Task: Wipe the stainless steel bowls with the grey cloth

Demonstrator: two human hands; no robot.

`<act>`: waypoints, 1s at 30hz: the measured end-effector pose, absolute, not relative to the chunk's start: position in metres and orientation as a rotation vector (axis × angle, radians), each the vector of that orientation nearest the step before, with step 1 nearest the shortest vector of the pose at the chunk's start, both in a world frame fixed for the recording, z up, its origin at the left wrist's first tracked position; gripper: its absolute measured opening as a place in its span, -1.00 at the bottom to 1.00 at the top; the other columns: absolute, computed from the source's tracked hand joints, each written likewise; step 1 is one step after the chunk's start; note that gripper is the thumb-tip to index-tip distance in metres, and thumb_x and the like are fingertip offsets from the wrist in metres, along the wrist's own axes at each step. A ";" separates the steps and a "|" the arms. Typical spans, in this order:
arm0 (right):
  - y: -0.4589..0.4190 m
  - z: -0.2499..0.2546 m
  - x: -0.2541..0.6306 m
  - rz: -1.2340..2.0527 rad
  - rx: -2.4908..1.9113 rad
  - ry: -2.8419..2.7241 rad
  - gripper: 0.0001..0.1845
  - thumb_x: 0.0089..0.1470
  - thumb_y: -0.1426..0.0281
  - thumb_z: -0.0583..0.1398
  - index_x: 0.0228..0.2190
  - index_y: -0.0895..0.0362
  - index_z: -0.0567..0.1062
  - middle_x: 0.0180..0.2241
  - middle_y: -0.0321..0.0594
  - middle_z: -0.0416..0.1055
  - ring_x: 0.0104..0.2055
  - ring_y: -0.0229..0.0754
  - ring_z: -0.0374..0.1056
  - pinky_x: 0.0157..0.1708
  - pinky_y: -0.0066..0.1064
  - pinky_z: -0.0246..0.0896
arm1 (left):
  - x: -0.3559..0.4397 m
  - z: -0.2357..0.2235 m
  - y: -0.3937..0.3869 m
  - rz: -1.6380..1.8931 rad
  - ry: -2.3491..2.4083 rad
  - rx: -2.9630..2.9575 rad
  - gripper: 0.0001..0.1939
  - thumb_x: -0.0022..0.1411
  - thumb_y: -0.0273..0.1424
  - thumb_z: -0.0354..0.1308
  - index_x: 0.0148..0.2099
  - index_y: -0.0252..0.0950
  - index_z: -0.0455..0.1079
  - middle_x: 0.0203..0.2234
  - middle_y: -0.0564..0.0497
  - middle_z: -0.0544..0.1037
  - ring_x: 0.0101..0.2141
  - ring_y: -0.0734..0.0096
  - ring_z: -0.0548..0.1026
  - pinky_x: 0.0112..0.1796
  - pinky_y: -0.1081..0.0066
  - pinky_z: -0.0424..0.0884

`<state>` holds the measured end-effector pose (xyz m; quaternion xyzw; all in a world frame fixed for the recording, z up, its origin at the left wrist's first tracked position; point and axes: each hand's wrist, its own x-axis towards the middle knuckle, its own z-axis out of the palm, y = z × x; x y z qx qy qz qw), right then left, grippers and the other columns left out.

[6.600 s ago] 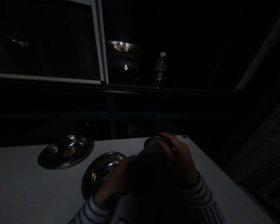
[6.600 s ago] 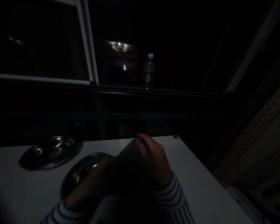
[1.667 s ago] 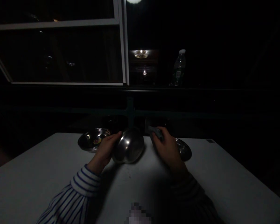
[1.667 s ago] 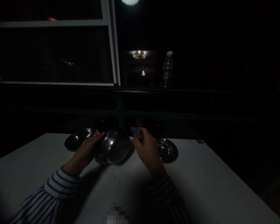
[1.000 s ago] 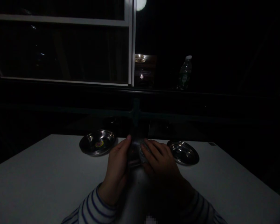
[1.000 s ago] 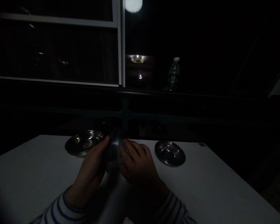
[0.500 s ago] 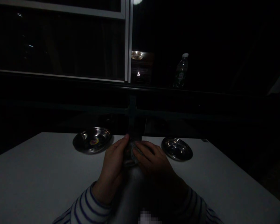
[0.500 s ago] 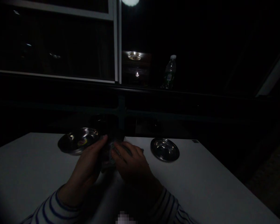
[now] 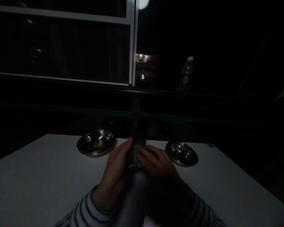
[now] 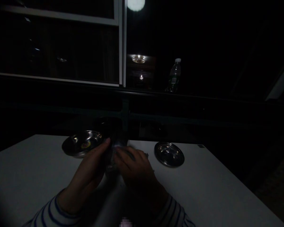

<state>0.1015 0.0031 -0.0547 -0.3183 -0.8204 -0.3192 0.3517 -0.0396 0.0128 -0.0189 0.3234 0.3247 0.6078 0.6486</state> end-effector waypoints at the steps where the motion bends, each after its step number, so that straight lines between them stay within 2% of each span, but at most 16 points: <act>1: 0.004 -0.054 0.103 -0.828 -0.854 -2.090 -0.69 0.15 0.50 0.00 -0.11 0.20 0.43 0.00 -0.21 0.36 -0.02 -0.09 0.19 -0.19 -0.27 0.20 | -0.038 -0.019 0.012 1.379 0.745 0.753 -0.80 -0.01 -0.30 0.26 -0.40 -0.36 0.49 -0.55 0.02 0.57 -0.48 0.48 0.50 -0.44 0.55 0.38; 4: 0.003 -0.051 0.105 -0.835 -0.937 -2.033 -0.69 0.15 0.50 0.02 -0.11 0.23 0.43 0.00 -0.18 0.36 -0.04 -0.09 0.19 -0.17 -0.27 0.19 | -0.035 -0.018 0.008 1.364 0.756 0.775 -0.79 0.02 -0.29 0.23 -0.40 -0.38 0.49 -0.55 -0.01 0.57 -0.50 0.46 0.50 -0.46 0.54 0.38; 10: 0.000 -0.056 0.095 -0.916 -0.800 -2.057 -0.71 0.20 0.47 -0.02 -0.14 0.16 0.44 -0.02 -0.29 0.38 -0.04 -0.11 0.19 -0.23 -0.28 0.13 | -0.036 -0.015 0.005 1.437 0.637 0.719 -0.83 0.03 -0.34 0.23 -0.36 -0.36 0.49 -0.50 0.01 0.57 -0.47 0.48 0.50 -0.44 0.56 0.38; 16: 0.002 -0.054 0.101 -0.846 -0.894 -1.987 -0.69 0.19 0.48 -0.02 -0.07 0.23 0.38 0.04 -0.12 0.31 0.02 -0.06 0.15 -0.13 -0.22 0.11 | -0.030 -0.015 0.000 1.302 0.600 0.716 -0.84 0.07 -0.38 0.19 -0.34 -0.39 0.49 -0.49 -0.02 0.56 -0.48 0.47 0.49 -0.39 0.50 0.41; 20: -0.001 -0.056 0.098 -0.834 -0.783 -2.043 -0.72 0.17 0.49 0.01 -0.10 0.22 0.38 0.00 -0.05 0.32 0.05 -0.06 0.15 -0.08 -0.22 0.11 | -0.033 -0.013 0.000 1.350 0.593 0.700 -0.87 0.05 -0.39 0.21 -0.38 -0.38 0.48 -0.54 0.04 0.53 -0.51 0.53 0.45 -0.43 0.56 0.38; 24: -0.003 -0.056 0.094 -0.853 -0.687 -2.112 -0.72 0.21 0.50 -0.05 -0.15 0.22 0.41 -0.10 -0.15 0.41 -0.01 -0.14 0.21 -0.11 -0.24 0.09 | -0.035 -0.014 0.002 1.377 0.643 0.658 -0.87 -0.01 -0.37 0.26 -0.44 -0.36 0.48 -0.57 0.07 0.51 -0.53 0.56 0.43 -0.47 0.59 0.34; 30: -0.005 -0.049 0.104 -0.835 -0.817 -2.107 -0.66 0.22 0.50 -0.08 -0.07 0.23 0.38 -0.01 -0.16 0.35 0.04 -0.12 0.15 -0.11 -0.24 0.03 | -0.028 -0.019 -0.003 1.326 0.690 0.747 -0.82 0.03 -0.32 0.23 -0.39 -0.36 0.49 -0.54 0.06 0.53 -0.44 0.56 0.45 -0.35 0.60 0.35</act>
